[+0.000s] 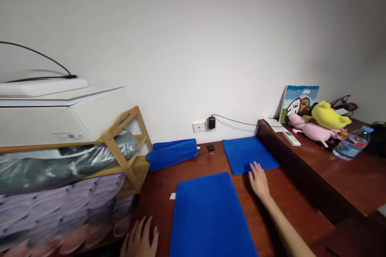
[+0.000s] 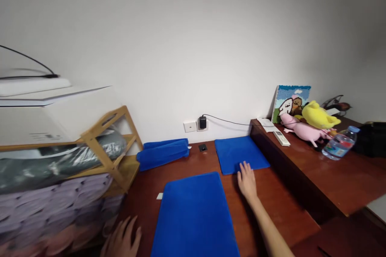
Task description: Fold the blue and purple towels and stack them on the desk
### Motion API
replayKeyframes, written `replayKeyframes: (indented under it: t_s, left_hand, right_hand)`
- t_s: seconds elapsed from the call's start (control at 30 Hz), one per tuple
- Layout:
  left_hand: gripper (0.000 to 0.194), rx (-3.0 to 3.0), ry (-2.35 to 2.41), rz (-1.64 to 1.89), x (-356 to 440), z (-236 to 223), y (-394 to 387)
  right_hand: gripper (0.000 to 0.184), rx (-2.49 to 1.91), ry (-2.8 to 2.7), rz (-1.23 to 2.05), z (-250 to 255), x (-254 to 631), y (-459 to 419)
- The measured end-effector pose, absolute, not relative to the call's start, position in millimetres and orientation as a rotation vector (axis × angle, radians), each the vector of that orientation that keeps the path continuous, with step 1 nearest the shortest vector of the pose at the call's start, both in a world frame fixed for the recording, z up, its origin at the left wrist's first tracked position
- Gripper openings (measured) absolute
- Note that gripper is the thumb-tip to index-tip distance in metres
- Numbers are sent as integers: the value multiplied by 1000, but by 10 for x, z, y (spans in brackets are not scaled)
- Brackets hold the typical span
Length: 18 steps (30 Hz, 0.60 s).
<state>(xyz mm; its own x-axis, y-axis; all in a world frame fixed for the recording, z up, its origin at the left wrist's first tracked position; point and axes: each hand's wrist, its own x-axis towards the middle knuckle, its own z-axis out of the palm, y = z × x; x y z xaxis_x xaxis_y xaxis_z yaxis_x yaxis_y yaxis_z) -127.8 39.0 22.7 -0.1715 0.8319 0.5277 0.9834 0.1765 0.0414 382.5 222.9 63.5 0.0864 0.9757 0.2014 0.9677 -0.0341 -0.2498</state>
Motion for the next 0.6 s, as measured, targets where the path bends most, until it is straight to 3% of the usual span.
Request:
replayKeyframes:
  t_s: [0.2, 0.4, 0.6]
  left_hand:
    - [52, -1865, -2083, -483, -872, 522, 416]
    - [55, -2304, -1982, -422, 148, 720, 1090]
    - [57, -2239, -2051, -423, 202, 631, 1630]
  right_hand:
    - [64, -1636, -2195, 353, 722, 2887, 1037]
    - [60, -1518, -2329, 422, 1109, 2079, 1383]
    - [62, -1587, -2383, 451, 867, 1829, 1796]
